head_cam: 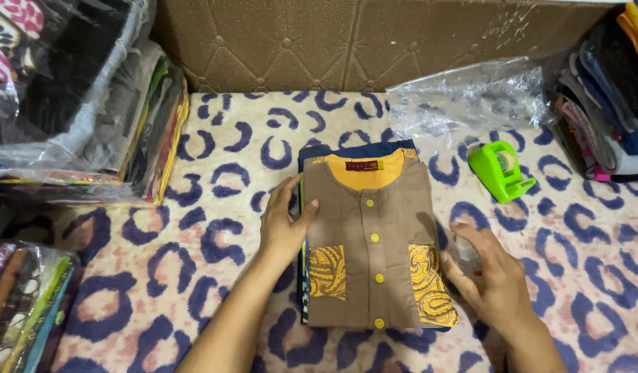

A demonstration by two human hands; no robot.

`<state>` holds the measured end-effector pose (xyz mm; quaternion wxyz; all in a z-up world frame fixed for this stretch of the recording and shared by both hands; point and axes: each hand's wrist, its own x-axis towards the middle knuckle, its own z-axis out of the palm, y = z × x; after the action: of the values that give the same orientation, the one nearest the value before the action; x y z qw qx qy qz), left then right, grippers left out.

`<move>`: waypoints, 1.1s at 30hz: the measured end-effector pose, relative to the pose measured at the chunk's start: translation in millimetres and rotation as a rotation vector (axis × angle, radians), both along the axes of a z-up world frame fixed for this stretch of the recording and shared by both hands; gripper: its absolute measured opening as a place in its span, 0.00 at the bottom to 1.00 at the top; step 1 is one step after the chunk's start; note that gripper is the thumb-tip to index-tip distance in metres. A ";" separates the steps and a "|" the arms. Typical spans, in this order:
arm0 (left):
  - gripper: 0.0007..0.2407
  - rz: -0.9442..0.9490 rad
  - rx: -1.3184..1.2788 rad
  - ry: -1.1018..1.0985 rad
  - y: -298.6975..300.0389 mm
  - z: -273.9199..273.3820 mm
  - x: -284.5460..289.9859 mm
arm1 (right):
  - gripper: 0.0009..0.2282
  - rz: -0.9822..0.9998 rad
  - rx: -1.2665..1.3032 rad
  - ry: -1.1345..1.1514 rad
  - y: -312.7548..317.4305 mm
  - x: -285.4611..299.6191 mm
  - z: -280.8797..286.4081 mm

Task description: The person folds a variety of children's clothing items, including shorts, t-shirts, and pants, on a leopard-print surface. They handle each item individually, folding them neatly and stacking them into a pile.

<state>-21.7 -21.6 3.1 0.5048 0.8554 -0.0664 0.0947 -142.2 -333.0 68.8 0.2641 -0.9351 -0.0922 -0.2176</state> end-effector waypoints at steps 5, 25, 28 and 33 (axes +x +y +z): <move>0.24 0.008 0.018 0.057 -0.4 4.5 -1.2 | 0.23 -0.025 -0.050 0.049 -0.2 -0.4 -0.2; 0.24 0.013 0.018 0.049 -1.0 6.1 -2.1 | 0.22 -0.014 0.024 0.023 -6.2 -8.9 0.9; 0.24 0.013 0.016 0.034 -0.9 3.1 -1.0 | 0.24 -0.044 0.038 0.013 -10.4 -10.3 0.4; 0.24 0.010 0.005 0.062 -0.7 6.8 -2.7 | 0.38 -0.090 0.025 -0.088 -48.3 4.9 -2.5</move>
<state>-24.4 -22.2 9.8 0.5038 0.8596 -0.0470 0.0706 -137.3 -381.3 66.3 0.2616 -0.9244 -0.0588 -0.2713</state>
